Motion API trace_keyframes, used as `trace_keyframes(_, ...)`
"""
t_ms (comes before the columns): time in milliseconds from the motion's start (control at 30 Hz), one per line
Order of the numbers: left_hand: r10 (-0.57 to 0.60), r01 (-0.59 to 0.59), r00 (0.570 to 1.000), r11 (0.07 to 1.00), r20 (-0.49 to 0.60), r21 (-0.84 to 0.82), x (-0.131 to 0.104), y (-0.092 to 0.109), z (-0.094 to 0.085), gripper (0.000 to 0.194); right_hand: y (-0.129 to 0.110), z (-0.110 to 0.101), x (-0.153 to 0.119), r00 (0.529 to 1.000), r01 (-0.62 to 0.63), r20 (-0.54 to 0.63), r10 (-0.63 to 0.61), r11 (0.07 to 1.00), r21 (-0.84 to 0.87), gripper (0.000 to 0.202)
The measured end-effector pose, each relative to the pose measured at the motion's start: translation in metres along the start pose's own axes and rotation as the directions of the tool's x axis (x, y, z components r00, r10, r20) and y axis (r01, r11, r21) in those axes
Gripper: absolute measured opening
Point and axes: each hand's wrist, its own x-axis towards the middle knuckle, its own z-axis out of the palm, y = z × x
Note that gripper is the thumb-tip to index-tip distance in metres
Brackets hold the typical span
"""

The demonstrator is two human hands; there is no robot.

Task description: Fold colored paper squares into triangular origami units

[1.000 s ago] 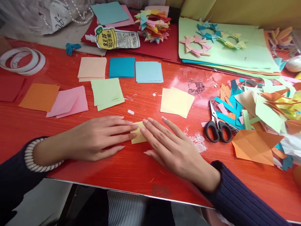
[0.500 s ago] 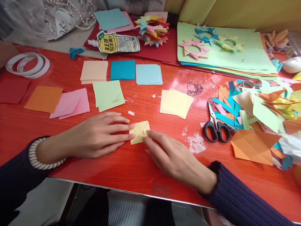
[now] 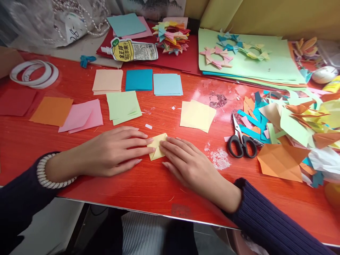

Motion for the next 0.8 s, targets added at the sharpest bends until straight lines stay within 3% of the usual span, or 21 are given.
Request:
trace_keyframes(267, 0.023, -0.023, 1.0, 0.997, -0.006, 0.077, 0.0, 0.002, 0.003, 0.031, -0.003, -0.006, -0.002, 0.994, 0.098, -0.03, -0.108, 0.968, -0.232, 0.036)
trace_keyframes(400, 0.025, -0.023, 0.999, 0.994, -0.024, 0.108, 0.0, 0.002, 0.005, 0.029, -0.003, -0.007, -0.002, 0.991, 0.101, -0.06, -0.117, 0.97, -0.221, 0.035)
trace_keyframes(633, 0.095, -0.071, 0.991, 0.972, -0.098, 0.222, 0.003, 0.0, 0.01, 0.025, -0.004, -0.006, 0.003, 0.997, 0.004, -0.07, -0.011, 0.995, -0.102, 0.022)
trace_keyframes(800, 0.138, -0.094, 0.98, 0.957, -0.146, 0.275, 0.005, 0.004, 0.012, 0.019, -0.002, -0.004, 0.004, 0.996, 0.025, -0.078, -0.038, 0.987, -0.161, 0.024)
